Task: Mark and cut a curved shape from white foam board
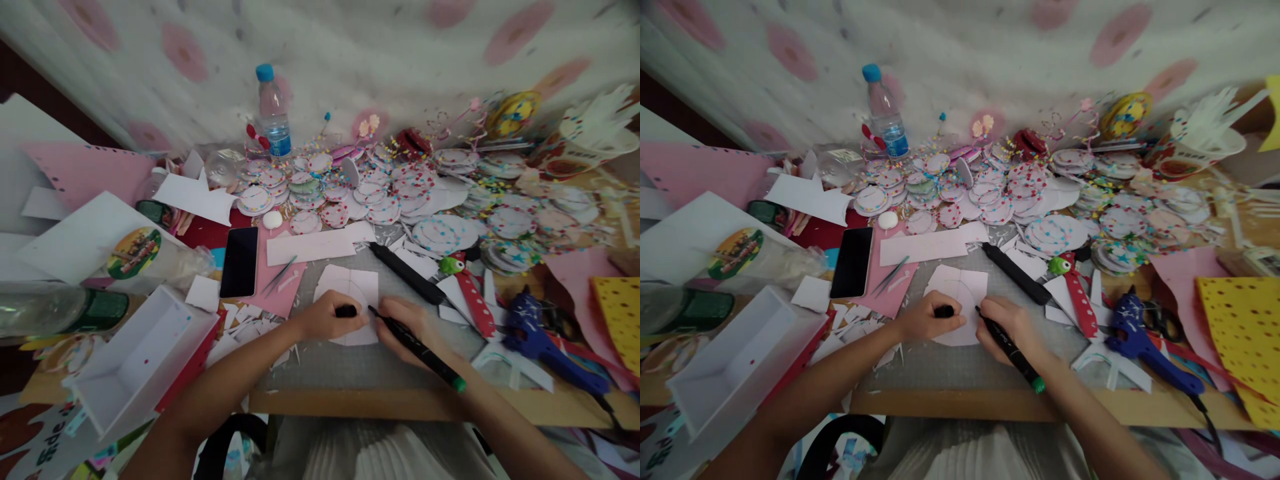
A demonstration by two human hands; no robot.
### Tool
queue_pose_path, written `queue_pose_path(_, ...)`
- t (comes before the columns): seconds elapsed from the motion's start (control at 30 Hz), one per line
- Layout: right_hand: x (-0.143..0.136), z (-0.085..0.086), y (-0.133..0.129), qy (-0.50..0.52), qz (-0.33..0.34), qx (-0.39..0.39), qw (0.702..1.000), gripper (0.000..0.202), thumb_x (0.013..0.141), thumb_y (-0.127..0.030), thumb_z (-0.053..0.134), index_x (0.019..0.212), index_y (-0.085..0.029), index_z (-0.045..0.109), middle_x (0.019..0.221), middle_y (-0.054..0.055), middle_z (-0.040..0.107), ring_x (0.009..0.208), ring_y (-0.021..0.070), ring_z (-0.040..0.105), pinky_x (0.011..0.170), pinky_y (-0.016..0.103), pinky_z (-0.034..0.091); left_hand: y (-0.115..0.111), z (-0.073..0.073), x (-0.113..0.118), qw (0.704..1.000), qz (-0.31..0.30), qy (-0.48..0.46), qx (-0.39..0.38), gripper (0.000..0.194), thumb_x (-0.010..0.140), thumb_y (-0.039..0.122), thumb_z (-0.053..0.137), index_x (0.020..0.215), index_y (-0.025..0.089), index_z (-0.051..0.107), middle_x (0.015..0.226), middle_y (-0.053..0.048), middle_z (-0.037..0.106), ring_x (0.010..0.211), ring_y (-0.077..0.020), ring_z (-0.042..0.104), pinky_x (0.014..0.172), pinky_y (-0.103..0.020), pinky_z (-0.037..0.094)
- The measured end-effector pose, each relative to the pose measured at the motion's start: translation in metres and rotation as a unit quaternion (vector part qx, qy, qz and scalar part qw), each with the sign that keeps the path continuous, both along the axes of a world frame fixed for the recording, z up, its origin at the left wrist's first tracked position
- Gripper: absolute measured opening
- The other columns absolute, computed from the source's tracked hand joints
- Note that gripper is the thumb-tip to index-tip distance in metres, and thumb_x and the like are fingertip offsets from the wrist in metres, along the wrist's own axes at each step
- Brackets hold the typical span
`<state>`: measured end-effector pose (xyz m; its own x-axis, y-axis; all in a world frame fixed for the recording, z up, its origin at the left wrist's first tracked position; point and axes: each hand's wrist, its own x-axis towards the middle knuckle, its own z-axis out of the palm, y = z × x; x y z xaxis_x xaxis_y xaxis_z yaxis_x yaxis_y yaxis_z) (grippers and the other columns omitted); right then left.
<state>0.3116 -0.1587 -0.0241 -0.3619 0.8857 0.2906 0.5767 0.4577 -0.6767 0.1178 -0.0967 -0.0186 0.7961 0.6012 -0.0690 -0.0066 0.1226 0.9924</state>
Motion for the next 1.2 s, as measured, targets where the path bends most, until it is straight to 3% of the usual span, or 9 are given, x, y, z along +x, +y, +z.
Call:
queue_pose_path(0.17, 0.002, -0.008, -0.01, 0.012, -0.053, -0.025, 0.998, 0.012, 0.085, -0.014, 0.05, 0.08, -0.024, 0.045, 0.067, -0.002, 0.055, 0.054, 0.0126, 0.052, 0.049, 0.024, 0.039, 0.01, -0.005, -0.002, 0.98, 0.117, -0.104, -0.119, 0.044, 0.079, 0.038, 0.055, 0.051, 0.021, 0.026, 0.043, 0.01, 0.018, 0.038, -0.0049, 0.016, 0.042, -0.023, 0.016)
queue_pose_path(0.3, -0.001, -0.006, 0.003, 0.001, -0.075, -0.026, 0.997, 0.006, 0.087, -0.018, 0.053, 0.087, -0.023, 0.049, 0.072, 0.0, 0.058, 0.061, 0.0139, 0.056, 0.055, 0.025, 0.042, 0.022, 0.0, -0.012, 0.951, 0.193, -0.171, -0.171, 0.048, 0.078, 0.039, 0.052, 0.053, 0.021, 0.016, 0.042, 0.011, 0.011, 0.038, -0.0054, 0.008, 0.042, -0.024, 0.015)
queue_pose_path(0.47, -0.006, -0.003, 0.022, -0.012, -0.05, -0.012, 0.999, 0.002, 0.088, -0.021, 0.052, 0.089, -0.021, 0.051, 0.078, 0.003, 0.057, 0.07, 0.0157, 0.057, 0.063, 0.027, 0.045, 0.029, 0.001, -0.016, 0.937, 0.226, -0.18, -0.195, 0.046, 0.082, 0.04, 0.047, 0.055, 0.021, 0.016, 0.043, 0.01, 0.011, 0.038, -0.0069, 0.008, 0.041, -0.026, 0.014)
queue_pose_path(0.73, -0.002, 0.001, 0.02, -0.029, -0.021, 0.012, 0.999, 0.006, 0.087, -0.017, 0.052, 0.082, -0.021, 0.051, 0.072, 0.002, 0.053, 0.066, 0.0159, 0.054, 0.061, 0.027, 0.042, 0.016, -0.014, 0.0, 0.96, 0.224, -0.118, -0.122, 0.049, 0.083, 0.045, 0.058, 0.05, 0.02, 0.032, 0.043, 0.008, 0.025, 0.041, -0.0058, 0.02, 0.047, -0.028, 0.011)
queue_pose_path(0.93, -0.001, 0.002, 0.003, -0.037, -0.023, 0.024, 0.999, 0.01, 0.085, -0.012, 0.052, 0.083, -0.021, 0.05, 0.07, 0.002, 0.051, 0.066, 0.0164, 0.053, 0.06, 0.027, 0.04, 0.01, -0.019, 0.004, 0.956, 0.263, -0.107, -0.073, 0.045, 0.087, 0.041, 0.051, 0.052, 0.02, 0.032, 0.046, 0.007, 0.026, 0.044, -0.0071, 0.021, 0.049, -0.03, 0.013)
queue_pose_path(1.2, -0.01, -0.003, -0.021, -0.009, -0.031, 0.0, 0.999, 0.014, 0.085, -0.009, 0.052, 0.083, -0.021, 0.047, 0.07, 0.0, 0.047, 0.063, 0.0143, 0.048, 0.057, 0.026, 0.037, 0.01, -0.021, 0.006, 0.951, 0.284, -0.102, -0.063, 0.044, 0.088, 0.039, 0.049, 0.052, 0.02, 0.03, 0.046, 0.007, 0.025, 0.044, -0.0073, 0.021, 0.049, -0.03, 0.014)
